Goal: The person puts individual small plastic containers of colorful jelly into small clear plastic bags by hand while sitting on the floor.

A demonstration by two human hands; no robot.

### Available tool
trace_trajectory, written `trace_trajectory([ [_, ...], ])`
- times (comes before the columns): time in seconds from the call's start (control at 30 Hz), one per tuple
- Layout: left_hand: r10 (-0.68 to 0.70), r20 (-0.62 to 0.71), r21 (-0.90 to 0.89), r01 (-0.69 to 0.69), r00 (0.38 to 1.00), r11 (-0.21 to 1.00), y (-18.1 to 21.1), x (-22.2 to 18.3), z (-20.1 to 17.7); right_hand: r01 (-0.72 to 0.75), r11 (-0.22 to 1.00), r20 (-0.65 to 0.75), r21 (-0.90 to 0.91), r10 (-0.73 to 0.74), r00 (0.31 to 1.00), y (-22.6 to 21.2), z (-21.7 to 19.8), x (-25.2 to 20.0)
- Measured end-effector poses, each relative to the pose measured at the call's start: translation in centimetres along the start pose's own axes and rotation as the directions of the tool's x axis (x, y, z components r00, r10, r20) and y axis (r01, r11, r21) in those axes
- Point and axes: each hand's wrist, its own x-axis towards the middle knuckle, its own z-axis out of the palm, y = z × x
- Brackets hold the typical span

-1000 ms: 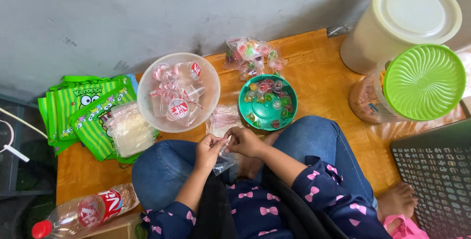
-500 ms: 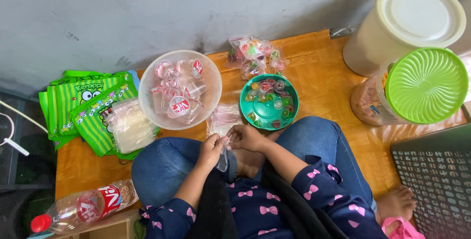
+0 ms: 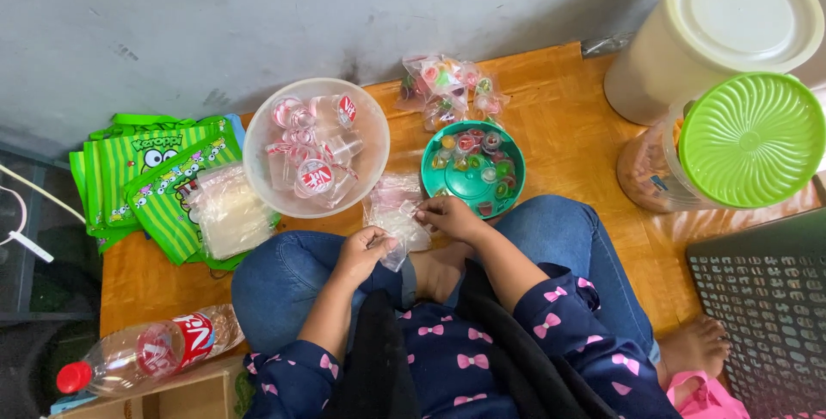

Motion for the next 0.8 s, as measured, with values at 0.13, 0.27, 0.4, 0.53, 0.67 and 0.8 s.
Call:
trace_trajectory([
  [0.13,-0.002,0.022,0.004,0.002,1.0,1.0,0.0,-0.6,0.6,0.066,0.997,0.062,-0.03,-0.064,0.996,1.8,0.8,0.7],
  [0.27,0.013,-0.049,0.05,-0.01,0.999,0.999,-3.0,1.1,0.2,0.062,0.971,0.009,-0.231,-0.062,0.998,2.6,0.9,1.1],
  [0.4,0.02,-0.188,0.147,0.008,0.982,0.989,-5.5,2.1,-0.1,0.01,0.984,-0.013,-0.18,-0.013,1.0,1.6,1.1,0.9],
  [0.53,0.031,-0.251,0.073,-0.012,0.967,0.997,-5.6,2.4,-0.4,0.016,0.897,-0.192,-0.441,-0.112,0.975,1.4,0.0,0.7],
  [0.67,0.045,-0.338,0.149,0.007,0.94,0.989,-3.9,1.5,-0.6,0.035,0.982,-0.108,-0.187,-0.056,0.993,0.8,-0.5,-0.2],
  [0.8,-0.096,-0.399,0.095,0.145,0.912,0.985,-2.8,1.3,-0.4,-0.042,0.981,0.059,0.189,0.032,0.998,1.0,-0.5,-0.1],
])
